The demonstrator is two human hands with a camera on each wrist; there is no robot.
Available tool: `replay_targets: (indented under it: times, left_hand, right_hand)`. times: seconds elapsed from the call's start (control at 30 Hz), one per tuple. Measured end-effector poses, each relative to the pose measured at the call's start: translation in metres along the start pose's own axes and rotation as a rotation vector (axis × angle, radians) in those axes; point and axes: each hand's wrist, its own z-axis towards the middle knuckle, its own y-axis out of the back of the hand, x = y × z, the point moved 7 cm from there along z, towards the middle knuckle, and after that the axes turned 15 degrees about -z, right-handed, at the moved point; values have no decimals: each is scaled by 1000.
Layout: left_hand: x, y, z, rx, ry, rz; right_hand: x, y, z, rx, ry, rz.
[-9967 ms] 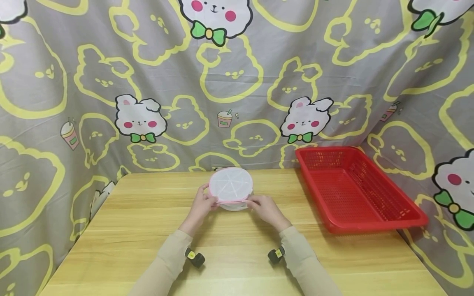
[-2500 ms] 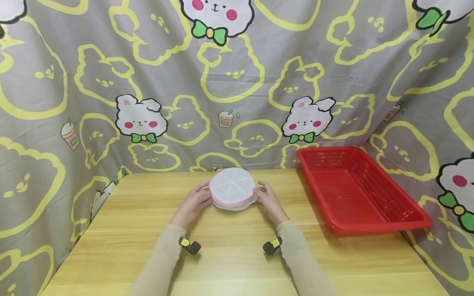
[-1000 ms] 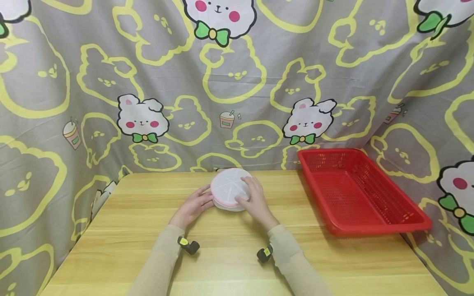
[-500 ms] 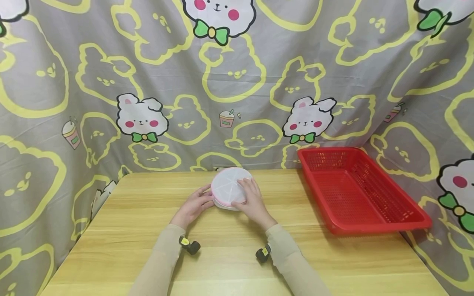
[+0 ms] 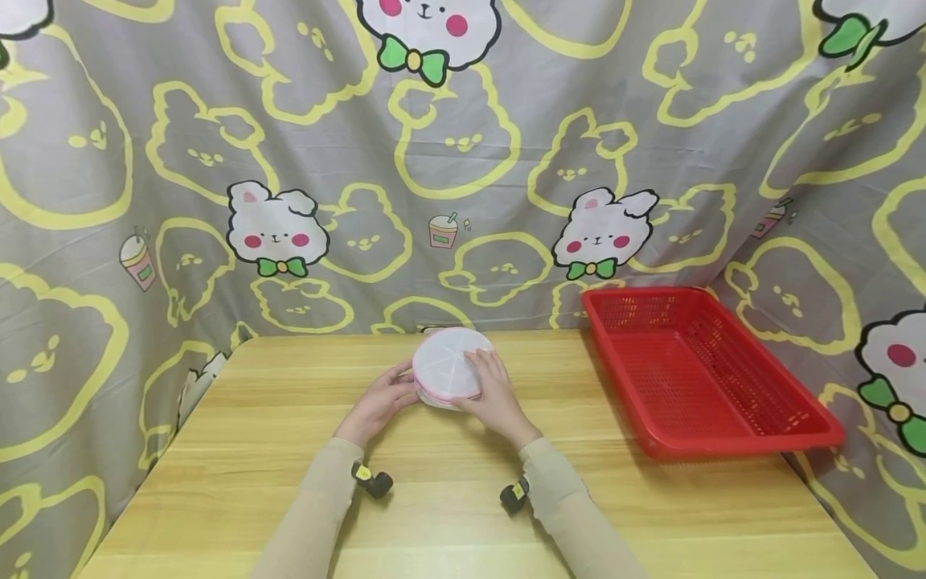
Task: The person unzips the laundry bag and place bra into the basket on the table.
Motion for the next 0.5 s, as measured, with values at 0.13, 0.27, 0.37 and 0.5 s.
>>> replay_targets:
  times: [0.13,0.27,0.37,0.5]
  left_hand:
    - [-1,-1,0,5,1,9]
    - [-2,-2,-2,9,5,16]
    - [-3,-3,-3,11,8,22]
    - [-2,-3,-3,9,10,34]
  right_hand:
    - [-1,0,0,8,-4,-3]
    - [-2,-1,0,14,-7,-12]
    - [-3,-2,1,24,-14,-20]
    - [-4,-3,1,38,-27,-34]
